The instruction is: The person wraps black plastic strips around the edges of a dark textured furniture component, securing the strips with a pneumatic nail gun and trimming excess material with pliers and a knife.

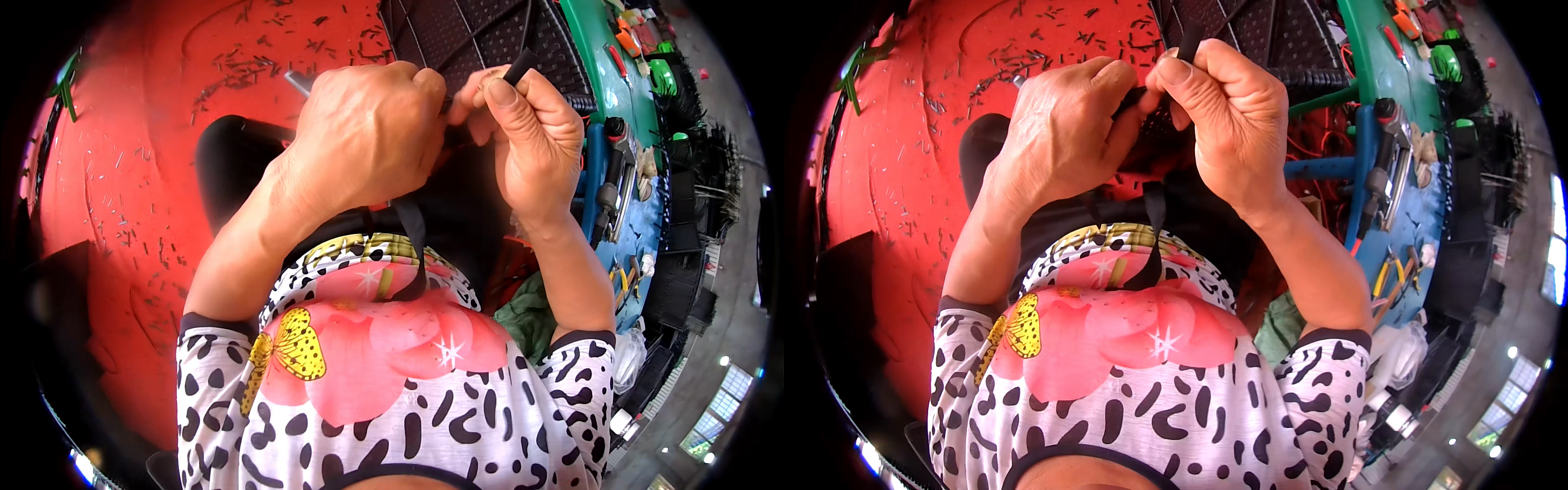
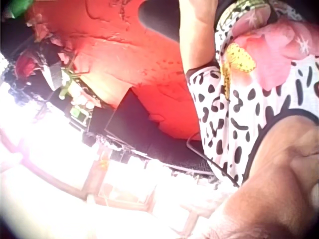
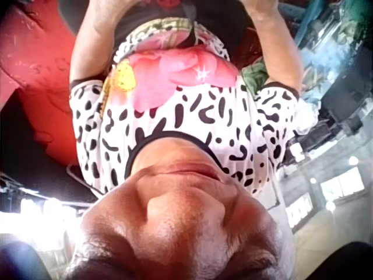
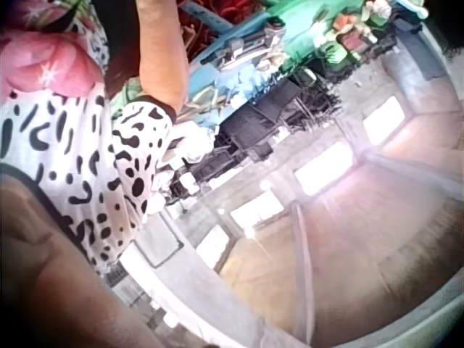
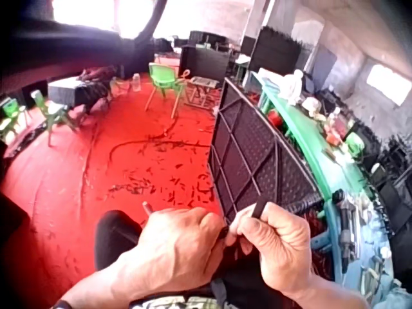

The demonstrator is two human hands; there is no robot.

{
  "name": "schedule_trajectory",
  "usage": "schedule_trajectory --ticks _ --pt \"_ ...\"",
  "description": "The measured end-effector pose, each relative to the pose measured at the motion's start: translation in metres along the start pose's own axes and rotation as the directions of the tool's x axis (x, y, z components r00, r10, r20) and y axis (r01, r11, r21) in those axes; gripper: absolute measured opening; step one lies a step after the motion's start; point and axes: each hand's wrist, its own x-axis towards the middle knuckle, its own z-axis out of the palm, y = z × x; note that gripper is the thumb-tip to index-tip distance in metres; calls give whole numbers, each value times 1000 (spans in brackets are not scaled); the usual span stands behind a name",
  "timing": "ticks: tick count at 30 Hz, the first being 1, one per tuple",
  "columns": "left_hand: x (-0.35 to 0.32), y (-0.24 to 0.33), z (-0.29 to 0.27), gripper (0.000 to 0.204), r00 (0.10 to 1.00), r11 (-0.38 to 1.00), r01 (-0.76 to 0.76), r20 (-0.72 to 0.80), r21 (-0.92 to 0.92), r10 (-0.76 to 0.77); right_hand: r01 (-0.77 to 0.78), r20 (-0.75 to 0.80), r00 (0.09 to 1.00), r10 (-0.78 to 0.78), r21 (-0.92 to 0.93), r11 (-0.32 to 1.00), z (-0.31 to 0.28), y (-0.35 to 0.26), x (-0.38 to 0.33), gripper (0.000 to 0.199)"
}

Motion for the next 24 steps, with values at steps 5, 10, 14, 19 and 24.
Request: schedule_trajectory --ticks 5,10,14,19,24 --pt "1 0 1 17 1000 998 9 24 -68 -8 -73 -55 995 79 114 991 1 -31 -7 23" --pt "3 6 3 17 1000 998 4 -7 -58 -5 -83 86 992 93 -107 991 -10 -44 13 19" --pt "0 7 2 18 999 997 45 30 -56 -44 -47 231 959 165 -444 895 0 -48 56 23" --pt "-2 6 2 20 999 996 -28 -37 -90 25 33 327 920 216 -612 790 -6 -3 93 29" --pt "0 9 2 26 999 990 -10 -38 -140 5 -131 324 849 418 -637 760 -13 17 92 31"
